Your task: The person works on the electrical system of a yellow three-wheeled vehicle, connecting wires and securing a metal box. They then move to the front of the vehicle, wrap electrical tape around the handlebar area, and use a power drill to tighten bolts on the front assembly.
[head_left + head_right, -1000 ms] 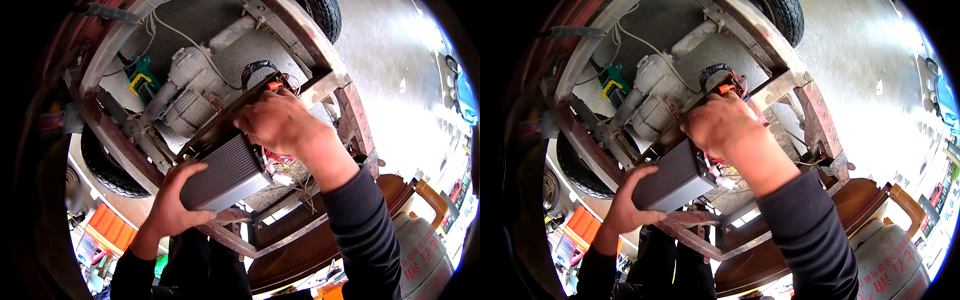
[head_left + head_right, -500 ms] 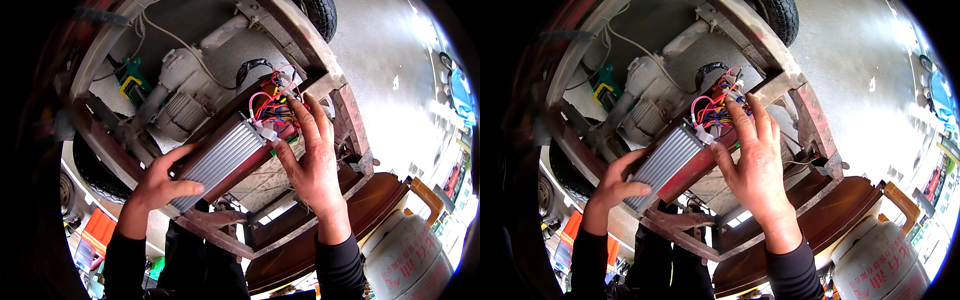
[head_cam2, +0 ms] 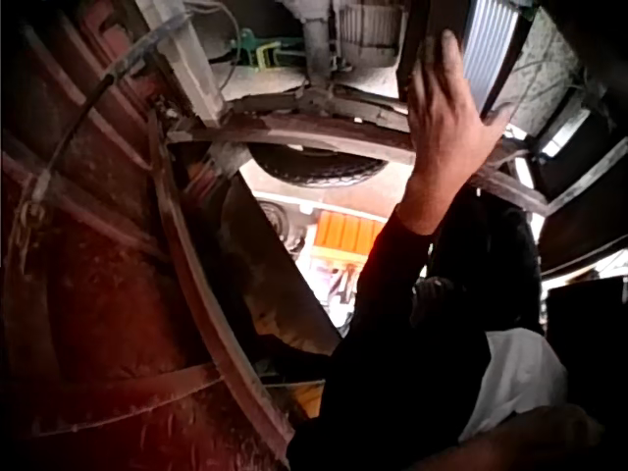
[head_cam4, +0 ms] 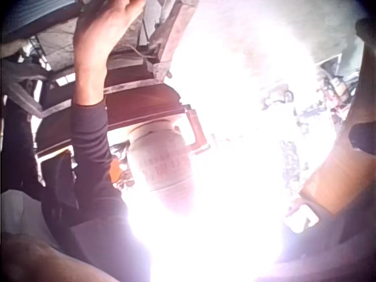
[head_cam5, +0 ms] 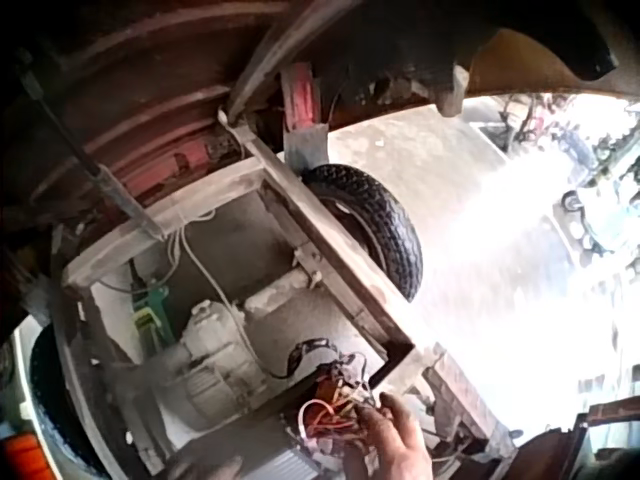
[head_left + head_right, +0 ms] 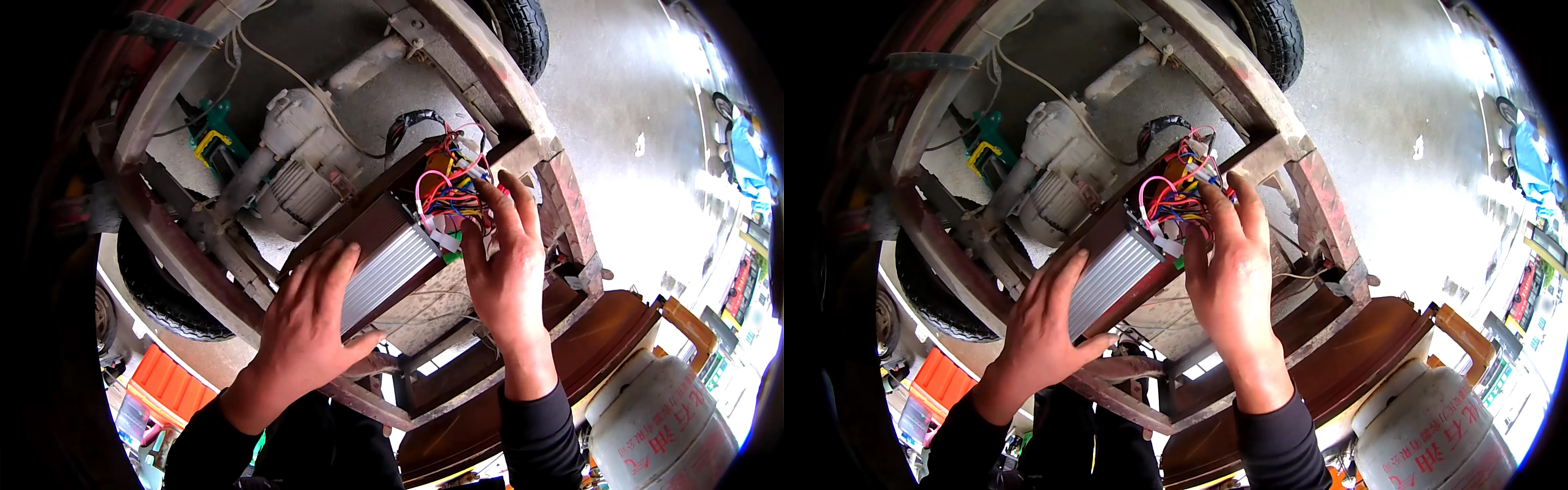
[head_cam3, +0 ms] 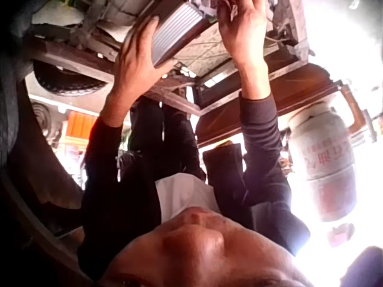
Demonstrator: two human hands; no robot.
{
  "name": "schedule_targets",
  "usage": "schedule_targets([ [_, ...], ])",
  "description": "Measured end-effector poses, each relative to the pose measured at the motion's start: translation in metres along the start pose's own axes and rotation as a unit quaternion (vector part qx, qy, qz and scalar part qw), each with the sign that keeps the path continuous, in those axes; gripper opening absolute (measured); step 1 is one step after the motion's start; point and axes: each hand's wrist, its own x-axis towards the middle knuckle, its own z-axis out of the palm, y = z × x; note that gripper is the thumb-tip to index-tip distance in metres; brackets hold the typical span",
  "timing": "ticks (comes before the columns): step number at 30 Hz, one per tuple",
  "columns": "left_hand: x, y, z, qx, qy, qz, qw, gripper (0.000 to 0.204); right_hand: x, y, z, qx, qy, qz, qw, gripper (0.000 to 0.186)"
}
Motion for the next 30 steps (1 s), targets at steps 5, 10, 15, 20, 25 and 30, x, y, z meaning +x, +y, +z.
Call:
schedule_targets([
  [5,0.018,-0.011,0.009,0.009,0.060,0.042,0.997,0.084,0.010,-0.006,-0.001,0.035,0.038,0.056,0.997,0.042],
  [10,0.006,-0.021,0.024,0.012,0.066,0.001,0.998,0.086,0.003,-0.008,0.002,0.110,-0.035,0.085,0.990,0.045],
  [15,0.008,-0.020,0.024,0.029,0.041,-0.061,0.997,0.081,-0.006,-0.037,0.006,-0.004,-0.061,0.073,0.995,0.061],
  [20,0.022,-0.010,0.025,0.078,0.022,-0.112,0.990,0.078,-0.006,-0.040,0.046,-0.131,-0.073,0.025,0.988,0.053],
  [25,0.027,-0.013,0.034,0.127,0.044,-0.092,0.987,0.074,-0.007,-0.042,0.062,-0.123,-0.040,0.055,0.990,0.049],
  [30,0.021,-0.024,0.040,0.131,0.049,-0.087,0.986,0.067,-0.003,-0.021,0.009,0.148,-0.048,0.170,0.973,0.046],
])
